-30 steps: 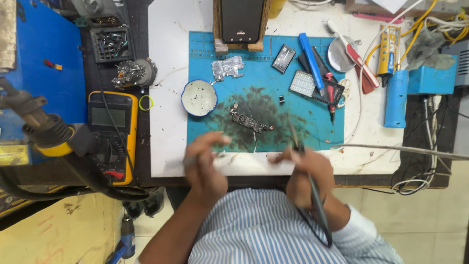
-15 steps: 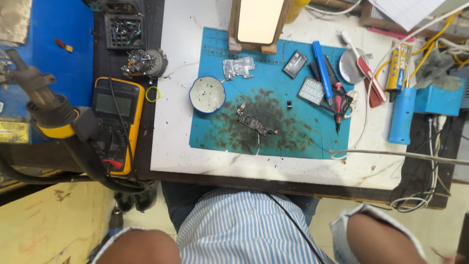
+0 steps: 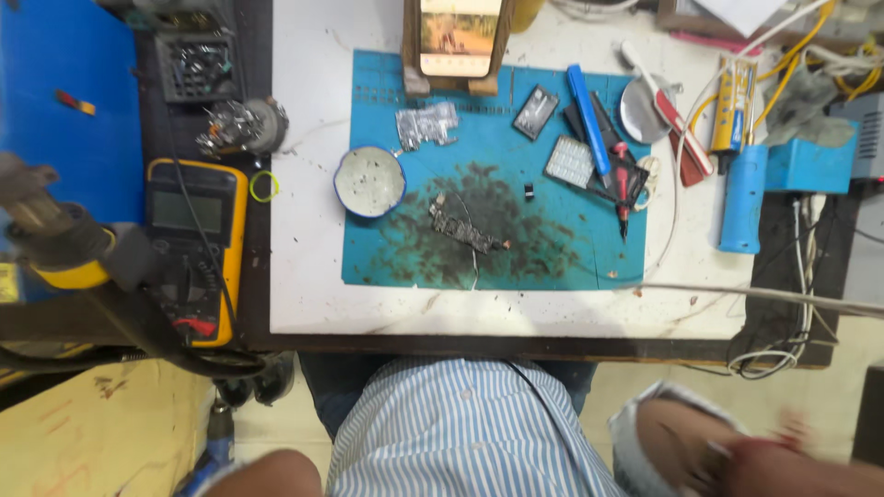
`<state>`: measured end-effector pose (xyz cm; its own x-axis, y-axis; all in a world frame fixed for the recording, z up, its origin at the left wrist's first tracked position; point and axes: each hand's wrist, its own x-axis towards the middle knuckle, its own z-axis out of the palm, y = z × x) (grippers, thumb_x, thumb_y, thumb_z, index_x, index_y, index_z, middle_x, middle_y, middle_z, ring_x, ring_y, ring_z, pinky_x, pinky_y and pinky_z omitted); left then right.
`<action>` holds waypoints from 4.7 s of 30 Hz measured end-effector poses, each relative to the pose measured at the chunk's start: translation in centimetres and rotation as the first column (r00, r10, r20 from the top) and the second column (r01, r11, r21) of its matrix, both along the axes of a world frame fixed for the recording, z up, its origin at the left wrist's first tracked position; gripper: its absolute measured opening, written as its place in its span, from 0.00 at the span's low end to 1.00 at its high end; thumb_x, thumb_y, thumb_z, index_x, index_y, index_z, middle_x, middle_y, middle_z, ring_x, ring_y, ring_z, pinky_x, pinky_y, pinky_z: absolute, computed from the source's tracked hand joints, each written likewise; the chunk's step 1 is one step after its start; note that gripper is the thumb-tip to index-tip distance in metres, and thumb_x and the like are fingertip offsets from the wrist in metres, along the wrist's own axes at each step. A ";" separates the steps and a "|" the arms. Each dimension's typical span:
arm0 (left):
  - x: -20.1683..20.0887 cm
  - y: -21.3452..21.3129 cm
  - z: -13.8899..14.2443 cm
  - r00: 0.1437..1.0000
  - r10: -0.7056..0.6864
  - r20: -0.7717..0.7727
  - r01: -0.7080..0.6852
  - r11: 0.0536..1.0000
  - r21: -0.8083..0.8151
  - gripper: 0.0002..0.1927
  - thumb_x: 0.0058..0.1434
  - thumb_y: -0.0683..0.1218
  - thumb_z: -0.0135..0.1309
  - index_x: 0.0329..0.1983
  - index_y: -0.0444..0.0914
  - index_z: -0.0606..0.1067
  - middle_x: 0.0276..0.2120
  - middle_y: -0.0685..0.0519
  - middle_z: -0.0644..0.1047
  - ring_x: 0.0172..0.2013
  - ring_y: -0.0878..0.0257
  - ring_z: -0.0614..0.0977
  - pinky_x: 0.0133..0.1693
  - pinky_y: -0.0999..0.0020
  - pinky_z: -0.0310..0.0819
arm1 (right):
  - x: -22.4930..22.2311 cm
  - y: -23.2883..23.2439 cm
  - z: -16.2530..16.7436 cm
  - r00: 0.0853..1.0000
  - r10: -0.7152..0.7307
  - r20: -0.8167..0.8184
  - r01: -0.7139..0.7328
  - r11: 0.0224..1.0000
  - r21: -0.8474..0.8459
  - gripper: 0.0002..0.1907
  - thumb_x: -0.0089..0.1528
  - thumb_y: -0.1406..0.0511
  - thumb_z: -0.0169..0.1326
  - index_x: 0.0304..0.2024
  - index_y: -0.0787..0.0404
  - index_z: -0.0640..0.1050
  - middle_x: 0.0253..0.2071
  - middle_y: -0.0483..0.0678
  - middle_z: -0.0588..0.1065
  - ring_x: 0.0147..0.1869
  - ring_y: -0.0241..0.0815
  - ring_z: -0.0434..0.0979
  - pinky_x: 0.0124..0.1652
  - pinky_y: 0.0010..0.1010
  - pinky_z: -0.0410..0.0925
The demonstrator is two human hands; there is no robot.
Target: The person uses a soldering iron and tweezers to apply solder to a small circuit board. They repeatedly heat and adjust tiny components on the board while holding it steady with tweezers. The work is performed on a cluttered workbench with various tools and electronic parts visible.
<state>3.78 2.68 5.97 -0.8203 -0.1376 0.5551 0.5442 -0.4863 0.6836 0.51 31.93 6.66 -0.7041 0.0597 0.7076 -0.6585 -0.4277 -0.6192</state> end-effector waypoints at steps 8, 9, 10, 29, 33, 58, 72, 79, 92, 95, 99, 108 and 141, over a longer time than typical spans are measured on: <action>-0.2 2.6 -4.5 0.594 -0.090 0.799 0.081 0.995 0.052 0.03 0.70 0.39 0.51 0.41 0.34 0.73 0.23 0.60 0.69 0.23 0.77 0.63 0.25 0.79 0.54 | 1.9 -8.0 -6.1 0.928 -0.217 0.302 0.093 0.921 0.377 0.43 0.59 0.82 0.60 0.69 0.50 0.57 0.70 0.58 0.68 0.55 0.39 0.86 0.51 0.31 0.79; 0.0 2.9 -5.0 0.629 -0.066 0.775 0.100 0.995 0.004 0.03 0.71 0.40 0.51 0.41 0.34 0.73 0.24 0.61 0.69 0.25 0.77 0.63 0.27 0.79 0.55 | 1.8 -8.5 -6.6 0.911 -0.227 0.343 0.100 0.931 0.352 0.42 0.59 0.82 0.60 0.68 0.50 0.57 0.69 0.60 0.68 0.54 0.39 0.85 0.50 0.30 0.78; 0.1 3.2 -5.4 0.666 -0.042 0.745 0.115 0.992 -0.047 0.04 0.72 0.41 0.51 0.41 0.35 0.72 0.26 0.61 0.69 0.27 0.76 0.64 0.29 0.78 0.56 | 1.6 -9.0 -7.1 0.895 -0.233 0.381 0.107 0.940 0.323 0.41 0.59 0.82 0.60 0.67 0.51 0.58 0.69 0.62 0.68 0.53 0.40 0.84 0.49 0.30 0.78; -2.6 -0.3 -7.6 0.693 -0.153 0.705 -0.012 0.975 0.223 0.07 0.73 0.45 0.43 0.48 0.38 0.70 0.33 0.51 0.73 0.35 0.66 0.75 0.41 0.68 0.73 | -3.4 -7.0 -9.1 0.862 -0.362 0.355 0.075 0.784 0.617 0.15 0.73 0.70 0.51 0.63 0.60 0.70 0.45 0.52 0.78 0.43 0.41 0.80 0.43 0.29 0.72; -3.8 0.6 -7.2 0.816 0.132 0.563 -0.058 0.987 -0.148 0.06 0.77 0.42 0.42 0.52 0.37 0.69 0.51 0.44 0.77 0.54 0.59 0.79 0.60 0.63 0.72 | -5.7 -8.0 -7.5 0.894 -0.448 0.018 0.203 0.440 0.874 0.16 0.62 0.69 0.62 0.51 0.63 0.76 0.40 0.50 0.80 0.37 0.45 0.77 0.39 0.34 0.69; -4.7 -0.9 -8.3 0.785 0.509 0.354 -0.185 0.737 -0.650 0.10 0.66 0.40 0.62 0.48 0.33 0.80 0.44 0.47 0.80 0.42 0.63 0.83 0.45 0.72 0.78 | -17.4 -12.7 -7.1 0.933 -0.158 -0.323 0.359 0.359 0.862 0.22 0.69 0.59 0.61 0.60 0.60 0.70 0.67 0.56 0.72 0.74 0.58 0.65 0.72 0.58 0.50; -6.5 -0.5 -7.7 0.733 0.402 0.549 0.048 0.774 -0.631 0.12 0.71 0.44 0.55 0.55 0.34 0.77 0.38 0.50 0.82 0.35 0.67 0.82 0.37 0.72 0.77 | -5.9 -6.3 -9.0 0.808 -0.384 0.447 -0.016 0.745 0.667 0.15 0.69 0.68 0.53 0.57 0.66 0.77 0.40 0.48 0.79 0.40 0.34 0.76 0.40 0.26 0.69; -7.7 0.6 -9.0 0.779 0.195 0.596 0.029 0.938 -0.345 0.15 0.73 0.41 0.52 0.60 0.33 0.73 0.48 0.49 0.82 0.45 0.68 0.83 0.48 0.73 0.79 | -4.8 -7.7 -11.5 0.727 -0.384 0.569 -0.014 0.821 0.571 0.09 0.63 0.73 0.62 0.46 0.67 0.79 0.31 0.43 0.77 0.32 0.25 0.73 0.31 0.18 0.64; -7.1 -0.2 -7.6 0.841 0.535 0.078 -0.241 0.500 -0.832 0.14 0.70 0.42 0.56 0.58 0.34 0.77 0.48 0.45 0.79 0.48 0.58 0.81 0.53 0.66 0.75 | -4.9 -7.9 -10.8 0.798 -0.445 0.407 0.042 0.714 0.699 0.07 0.61 0.74 0.64 0.40 0.67 0.79 0.30 0.46 0.77 0.31 0.26 0.72 0.31 0.19 0.64; -6.9 -0.1 -7.9 0.856 0.440 0.271 -0.149 0.712 -0.686 0.12 0.72 0.39 0.54 0.57 0.32 0.77 0.54 0.42 0.76 0.53 0.57 0.80 0.54 0.66 0.75 | -4.8 -7.8 -10.8 0.750 -0.370 0.547 -0.042 0.800 0.599 0.07 0.61 0.74 0.63 0.39 0.67 0.78 0.29 0.44 0.78 0.31 0.25 0.74 0.31 0.18 0.66; -7.2 0.9 -9.0 0.845 0.348 0.407 -0.052 0.810 -0.584 0.08 0.72 0.37 0.53 0.52 0.32 0.76 0.50 0.46 0.81 0.45 0.63 0.83 0.47 0.71 0.79 | -5.0 -7.7 -10.9 0.766 -0.340 0.546 -0.058 0.809 0.584 0.07 0.62 0.74 0.62 0.40 0.67 0.77 0.31 0.44 0.79 0.33 0.25 0.75 0.32 0.18 0.67; -7.4 1.8 -9.9 0.825 0.383 0.415 -0.028 0.762 -0.647 0.05 0.71 0.36 0.52 0.49 0.32 0.74 0.44 0.49 0.83 0.30 0.69 0.83 0.32 0.75 0.80 | -5.0 -7.9 -10.7 0.792 -0.411 0.451 -0.015 0.726 0.688 0.07 0.59 0.74 0.64 0.37 0.66 0.79 0.28 0.44 0.78 0.29 0.25 0.72 0.30 0.19 0.64; -7.1 2.0 -9.6 0.837 0.374 0.399 -0.024 0.754 -0.656 0.05 0.72 0.36 0.51 0.49 0.34 0.72 0.48 0.48 0.83 0.30 0.68 0.83 0.32 0.75 0.80 | -5.3 -8.1 -9.7 0.835 -0.392 0.386 -0.025 0.673 0.739 0.07 0.59 0.73 0.65 0.38 0.66 0.80 0.30 0.47 0.79 0.30 0.28 0.75 0.30 0.20 0.66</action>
